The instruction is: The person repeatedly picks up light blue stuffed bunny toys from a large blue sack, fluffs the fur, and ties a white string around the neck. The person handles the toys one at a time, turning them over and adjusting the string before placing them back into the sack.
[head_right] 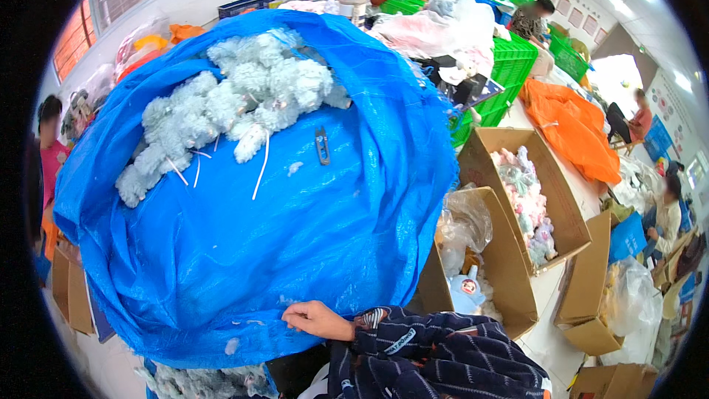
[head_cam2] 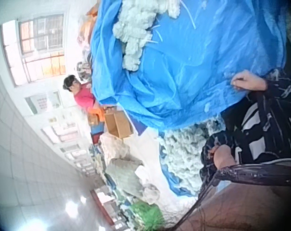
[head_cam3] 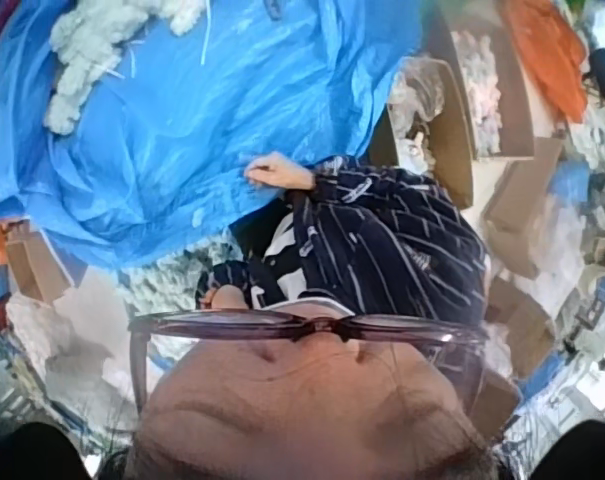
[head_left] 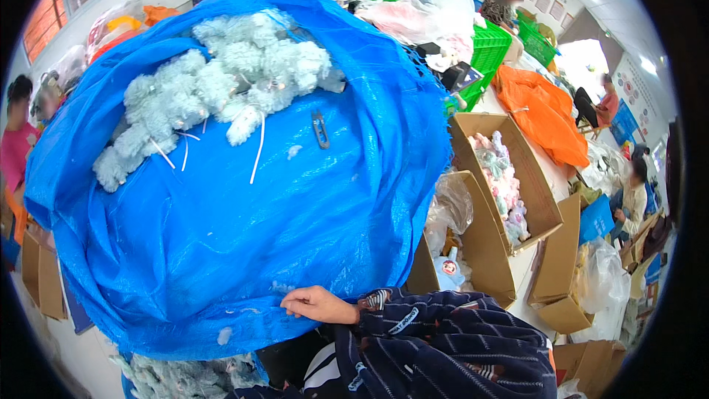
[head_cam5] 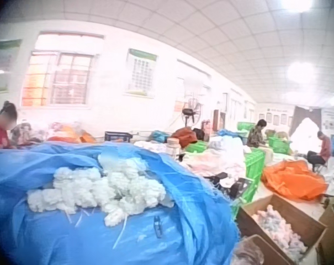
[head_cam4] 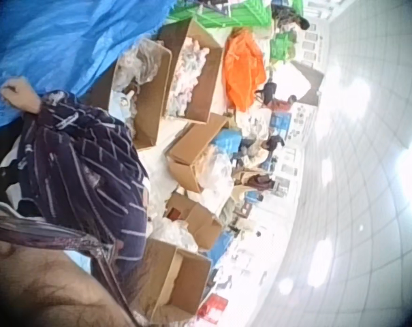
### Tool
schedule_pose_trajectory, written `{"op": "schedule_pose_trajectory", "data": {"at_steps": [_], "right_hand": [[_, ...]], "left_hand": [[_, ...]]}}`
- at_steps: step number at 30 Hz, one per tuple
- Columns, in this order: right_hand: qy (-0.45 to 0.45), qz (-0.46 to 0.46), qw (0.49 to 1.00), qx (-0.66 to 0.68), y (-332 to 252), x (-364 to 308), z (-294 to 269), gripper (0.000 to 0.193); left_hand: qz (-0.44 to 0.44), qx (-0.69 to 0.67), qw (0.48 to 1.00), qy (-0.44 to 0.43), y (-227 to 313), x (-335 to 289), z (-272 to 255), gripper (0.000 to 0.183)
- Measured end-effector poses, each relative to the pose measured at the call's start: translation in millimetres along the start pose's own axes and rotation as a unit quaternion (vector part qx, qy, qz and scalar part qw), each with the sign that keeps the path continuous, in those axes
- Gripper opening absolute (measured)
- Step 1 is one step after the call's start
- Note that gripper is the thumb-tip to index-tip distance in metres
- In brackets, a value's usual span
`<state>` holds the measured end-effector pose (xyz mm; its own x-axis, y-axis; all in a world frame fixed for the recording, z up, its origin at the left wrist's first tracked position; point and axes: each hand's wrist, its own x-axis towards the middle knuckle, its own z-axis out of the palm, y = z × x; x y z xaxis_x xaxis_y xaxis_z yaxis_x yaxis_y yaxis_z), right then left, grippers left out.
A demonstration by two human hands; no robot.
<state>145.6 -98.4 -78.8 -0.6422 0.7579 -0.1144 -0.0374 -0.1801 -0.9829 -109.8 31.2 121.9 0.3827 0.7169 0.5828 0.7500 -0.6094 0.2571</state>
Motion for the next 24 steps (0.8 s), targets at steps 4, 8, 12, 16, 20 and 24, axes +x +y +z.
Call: {"op": "schedule_pose_trajectory", "data": {"at_steps": [4,8,12,16,20,24], "right_hand": [[-0.005,-0.020,1.000,0.001,2,0,-4,0.024],[0.004,-0.018,1.000,0.009,5,1,-7,0.023],[-0.022,-0.010,1.000,-0.006,8,2,-8,0.024],[-0.036,-0.002,0.999,-0.009,9,1,-10,0.024],[-0.016,0.001,1.000,-0.013,6,-1,-11,0.023],[-0.008,-0.019,1.000,0.004,11,3,-2,0.022]], "left_hand": [[-0.056,0.040,0.998,0.009,-51,55,5,0.023],[-0.105,0.070,0.992,0.003,-97,109,14,0.023],[-0.148,0.111,0.983,0.005,-129,147,3,0.022],[-0.170,0.137,0.976,0.019,-149,180,-6,0.022],[-0.136,0.151,0.974,0.102,-141,195,-12,0.022],[-0.016,-0.004,0.988,0.156,-29,106,-13,0.021]]}}
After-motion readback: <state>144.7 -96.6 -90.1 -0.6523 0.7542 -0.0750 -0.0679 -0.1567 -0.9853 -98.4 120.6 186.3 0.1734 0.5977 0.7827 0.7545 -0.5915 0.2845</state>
